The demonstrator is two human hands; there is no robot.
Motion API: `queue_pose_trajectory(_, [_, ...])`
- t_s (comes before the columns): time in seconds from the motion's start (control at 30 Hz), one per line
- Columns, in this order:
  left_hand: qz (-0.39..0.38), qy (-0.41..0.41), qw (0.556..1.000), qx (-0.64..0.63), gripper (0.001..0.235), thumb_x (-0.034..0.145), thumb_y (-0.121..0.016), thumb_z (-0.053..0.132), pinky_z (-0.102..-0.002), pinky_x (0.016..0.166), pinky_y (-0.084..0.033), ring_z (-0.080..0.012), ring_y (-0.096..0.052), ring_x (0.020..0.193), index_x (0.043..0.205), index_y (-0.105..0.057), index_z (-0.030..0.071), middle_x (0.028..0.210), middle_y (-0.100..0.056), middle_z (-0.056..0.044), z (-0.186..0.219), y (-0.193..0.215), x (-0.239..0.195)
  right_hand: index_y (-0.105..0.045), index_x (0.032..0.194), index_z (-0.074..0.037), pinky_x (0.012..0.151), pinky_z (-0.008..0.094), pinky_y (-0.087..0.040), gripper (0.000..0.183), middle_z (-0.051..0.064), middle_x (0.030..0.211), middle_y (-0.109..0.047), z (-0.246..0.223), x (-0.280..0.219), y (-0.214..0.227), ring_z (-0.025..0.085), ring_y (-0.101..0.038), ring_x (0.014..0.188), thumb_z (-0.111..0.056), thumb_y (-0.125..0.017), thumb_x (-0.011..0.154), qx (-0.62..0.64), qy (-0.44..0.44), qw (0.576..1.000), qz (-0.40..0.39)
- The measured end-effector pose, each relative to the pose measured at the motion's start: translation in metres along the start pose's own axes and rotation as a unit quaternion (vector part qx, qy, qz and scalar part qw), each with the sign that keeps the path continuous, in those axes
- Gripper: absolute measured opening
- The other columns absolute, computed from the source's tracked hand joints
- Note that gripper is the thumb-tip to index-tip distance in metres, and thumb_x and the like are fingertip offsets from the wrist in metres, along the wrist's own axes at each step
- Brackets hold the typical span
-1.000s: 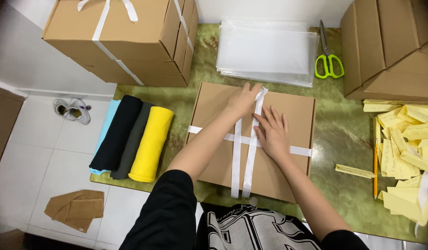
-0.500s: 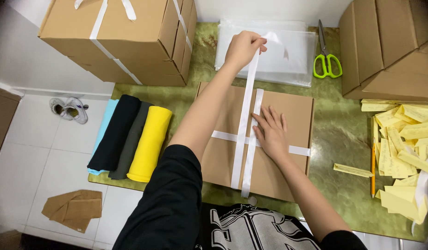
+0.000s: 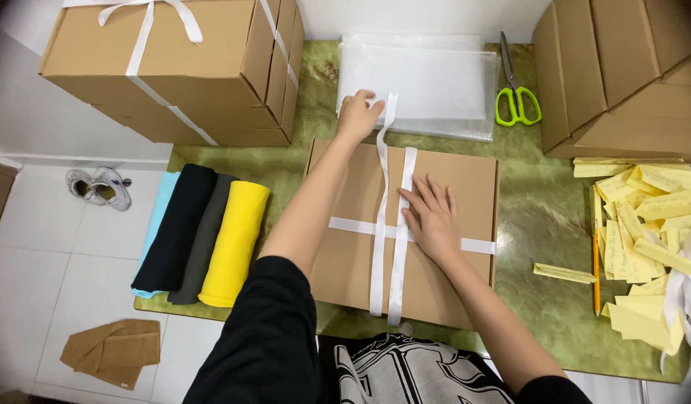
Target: Packing a garment into a plastic bag and cardboard box, then finishing by tying a white ribbon around it.
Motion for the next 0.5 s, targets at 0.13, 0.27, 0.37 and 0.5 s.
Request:
queue_pose_trajectory(0.13, [-0.068,0.030,0.995,0.073,0.042,0.098,-0.069,0.046,-0.054,0.095,-0.058,-0.0458,-0.072,0.113,0.104,-0.079,0.005,0.101,-0.075,-0.025,0.061,0.047,-0.110,-0.059,0.150,-0.035,0.130,0.059,-0.012,0.044,-0.005,0.172,-0.039,0.000,-0.001,-0.001,0.025,-0.025,0.162,-0.035,-0.063,0.106,0.013,-0.008,1.000,-0.019])
queue_pose_trajectory(0.27, [-0.196,0.028,0.967,0.159,0.047,0.089,-0.070,0.052,-0.055,0.088,-0.062,-0.0437,-0.075,0.109,0.100,-0.080,0.008,0.103,-0.078,-0.023,0.048,0.019,-0.154,-0.060,0.148,-0.036,0.131,0.059,-0.014,0.041,-0.006,0.172,-0.040,0.003,0.000,-0.004,0.023,-0.026,0.162,-0.036,-0.063,0.106,0.009,-0.005,1.000,-0.006])
queue_pose_trajectory(0.37, [-0.185,0.001,0.970,0.157,0.032,0.090,-0.071,0.036,-0.050,0.072,-0.064,-0.0411,-0.079,0.093,0.095,-0.080,0.006,0.088,-0.077,-0.021,0.029,0.001,-0.154,-0.061,0.147,-0.037,0.131,0.059,-0.014,0.041,-0.007,0.172,-0.041,0.003,-0.001,-0.005,0.022,-0.027,0.162,-0.036,-0.063,0.106,0.003,-0.003,1.000,-0.002])
queue_pose_trajectory(0.5, [-0.164,0.054,0.982,-0.076,0.022,0.080,-0.080,0.021,-0.031,0.051,-0.059,-0.0183,-0.077,0.060,0.095,-0.077,0.005,0.071,-0.075,-0.009,-0.021,-0.058,-0.115,-0.062,0.146,-0.034,0.130,0.060,-0.016,0.040,-0.006,0.171,-0.042,0.003,0.000,-0.002,0.023,-0.029,0.161,-0.037,-0.063,0.106,0.004,-0.002,1.000,0.003])
Point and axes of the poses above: each hand's wrist, its own x-axis towards the middle knuckle, its own y-axis out of the back of the hand, z = x × y, the point moved 4 cm from there along x, towards the middle knuckle
